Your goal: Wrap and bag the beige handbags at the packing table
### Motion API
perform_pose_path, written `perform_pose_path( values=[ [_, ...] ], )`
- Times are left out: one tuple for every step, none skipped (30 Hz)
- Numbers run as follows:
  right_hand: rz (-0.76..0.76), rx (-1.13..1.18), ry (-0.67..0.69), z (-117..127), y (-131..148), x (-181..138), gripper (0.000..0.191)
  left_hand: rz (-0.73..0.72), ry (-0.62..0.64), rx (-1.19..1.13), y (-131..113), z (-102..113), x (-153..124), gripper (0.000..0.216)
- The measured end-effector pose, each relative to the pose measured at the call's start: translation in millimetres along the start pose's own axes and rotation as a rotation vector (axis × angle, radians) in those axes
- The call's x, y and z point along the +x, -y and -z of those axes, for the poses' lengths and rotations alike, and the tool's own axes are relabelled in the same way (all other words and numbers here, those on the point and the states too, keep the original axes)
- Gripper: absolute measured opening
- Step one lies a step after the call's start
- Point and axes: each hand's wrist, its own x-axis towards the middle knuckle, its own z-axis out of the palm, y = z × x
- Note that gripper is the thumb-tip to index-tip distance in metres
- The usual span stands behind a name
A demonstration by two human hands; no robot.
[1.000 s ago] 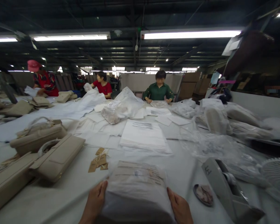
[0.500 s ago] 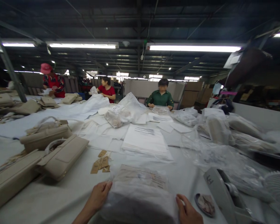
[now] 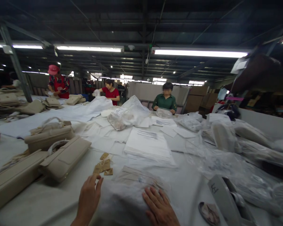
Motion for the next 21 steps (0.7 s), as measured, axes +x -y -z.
perform_pose_path(
  values=[
    [-0.015, 0.016, 0.012, -2, 1, -3, 0.052, -0.141, -0.072, 0.013, -11, 3, -8, 0.032],
    [-0.036, 0.040, 0.033, -1, 1, -5, 0.053, -0.345, -0.126, 0.035, -24, 3, -16, 0.027],
    [-0.060, 0.074, 0.055, 0, 1, -6, 0.054, -0.604, -0.125, 0.079, -38, 1, -24, 0.025],
    [-0.089, 0.115, 0.076, 2, 2, -8, 0.055, -0.810, -0.087, 0.160, -52, -4, -32, 0.032],
    [-0.120, 0.161, 0.091, 4, 2, -9, 0.056, -0.931, -0.059, 0.246, -63, -10, -38, 0.043],
    [-0.152, 0.208, 0.098, 5, 3, -12, 0.058, -0.977, -0.025, 0.329, -72, -18, -43, 0.056],
    [-0.186, 0.250, 0.093, 4, 5, -16, 0.059, -0.964, -0.004, 0.395, -77, -25, -46, 0.068],
    [-0.227, 0.281, 0.078, 2, 8, -22, 0.059, -0.926, 0.012, 0.435, -79, -33, -48, 0.077],
    [-0.279, 0.301, 0.060, -1, 13, -29, 0.059, -0.895, 0.036, 0.456, -79, -39, -49, 0.083],
    [-0.342, 0.314, 0.039, -4, 17, -37, 0.059, -0.880, 0.061, 0.459, -77, -43, -49, 0.087],
    [-0.409, 0.325, 0.019, -5, 22, -47, 0.058, -0.877, 0.086, 0.458, -74, -46, -49, 0.090],
    [-0.472, 0.338, 0.008, -5, 26, -57, 0.058, -0.878, 0.103, 0.453, -71, -48, -50, 0.093],
    [-0.515, 0.359, 0.014, -3, 28, -67, 0.058, -0.870, 0.108, 0.445, -68, -50, -52, 0.094],
    [-0.539, 0.387, 0.033, 1, 27, -78, 0.059, -0.852, 0.104, 0.434, -65, -51, -54, 0.094],
    [-0.561, 0.414, 0.050, 9, 22, -89, 0.058, -0.828, 0.102, 0.422, -63, -52, -56, 0.092],
    [-0.608, 0.436, 0.053, 18, 12, -101, 0.056, -0.798, 0.101, 0.407, -61, -53, -58, 0.089],
    [-0.718, 0.449, 0.028, 30, -1, -114, 0.053, -0.768, 0.104, 0.394, -58, -55, -61, 0.084],
    [-0.890, 0.441, -0.026, 44, -18, -127, 0.050, -0.753, 0.112, 0.378, -55, -58, -62, 0.079],
    [-1.102, 0.406, -0.105, 58, -38, -142, 0.051, -0.748, 0.120, 0.363, -52, -60, -63, 0.075],
    [-1.350, 0.356, -0.203, 73, -60, -156, 0.055, -0.758, 0.127, 0.348, -49, -63, -63, 0.072],
    [-1.530, 0.283, -0.260, 87, -82, -171, 0.063, -0.769, 0.132, 0.335, -47, -65, -63, 0.070]
  ],
)
